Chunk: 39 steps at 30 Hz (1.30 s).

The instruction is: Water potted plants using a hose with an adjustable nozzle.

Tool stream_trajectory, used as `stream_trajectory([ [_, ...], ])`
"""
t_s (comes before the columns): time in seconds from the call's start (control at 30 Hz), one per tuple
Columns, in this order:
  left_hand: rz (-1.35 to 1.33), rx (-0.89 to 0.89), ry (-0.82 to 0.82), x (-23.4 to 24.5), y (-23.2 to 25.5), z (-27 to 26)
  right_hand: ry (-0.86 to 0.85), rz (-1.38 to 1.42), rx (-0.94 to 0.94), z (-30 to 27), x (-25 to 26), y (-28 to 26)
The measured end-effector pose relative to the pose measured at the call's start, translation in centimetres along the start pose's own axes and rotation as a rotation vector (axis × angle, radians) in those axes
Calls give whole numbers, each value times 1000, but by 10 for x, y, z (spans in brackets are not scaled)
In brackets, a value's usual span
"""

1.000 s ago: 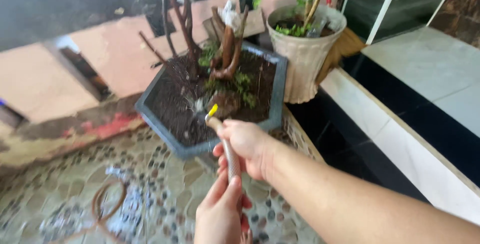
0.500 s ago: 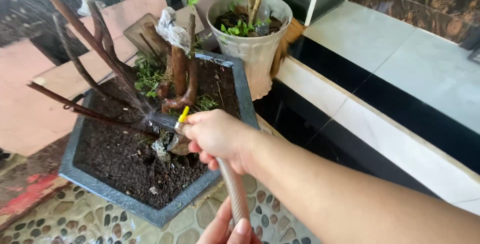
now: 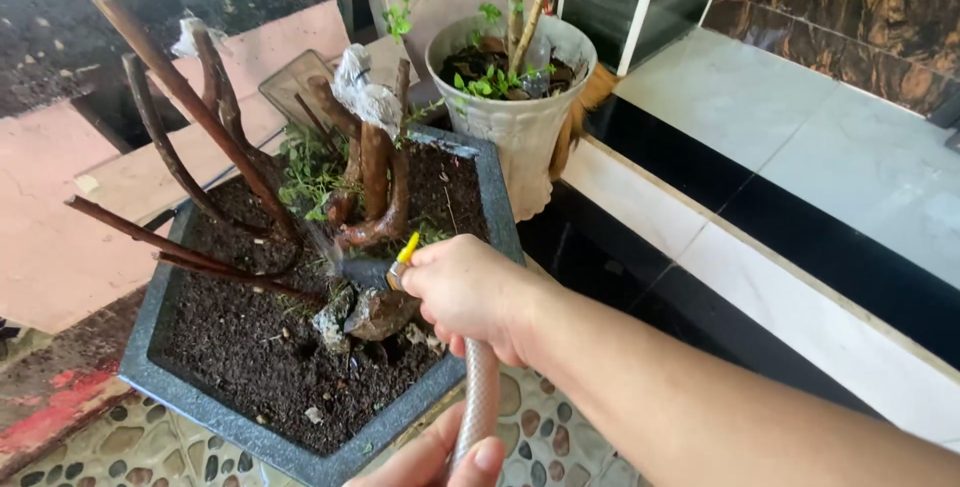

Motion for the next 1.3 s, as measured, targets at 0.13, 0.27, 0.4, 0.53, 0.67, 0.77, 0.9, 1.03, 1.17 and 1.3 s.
stream_trajectory([
  [0.13, -35, 3, -32, -10, -11, 9, 20, 21, 33, -11, 3, -15],
  [0.27, -83, 29, -96, -23, -26, 15, 38, -31, 9, -11, 12, -10],
  [0.4, -136, 40, -145, -32, -35, 27, 42, -15, 22, -15, 18, -12],
  [0.53, -84, 43, -69, -23, 7, 17, 37, 33, 52, -12, 21, -14],
  [0.67, 30, 62, 83, -8, 23, 6, 38, 19, 39, -12, 23, -13],
  [0.77, 103, 68, 183, -1, 29, 2, 31, 29, 74, -16, 22, -21],
  [0.9, 114, -110, 265, 5, 33, 2, 28, 31, 132, -14, 24, -31],
  [1.03, 90, 88, 239, 0, 48, -5, 12, -8, 129, -11, 25, -30],
  [1.17, 47, 21, 282, -3, 43, -7, -44, 58, 196, -22, 19, -45],
  [1.3, 19, -44, 290, -5, 43, -7, -71, 76, 215, -25, 17, -43],
])
Point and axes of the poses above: each hand's wrist, its own z-axis towards the middle knuckle, its own x-axis out of the back of the hand, y = z × x, the point moved 9 cm from there along z, towards the middle knuckle, and after that the axes turned 1 degree about z, right-handed, at the moved point
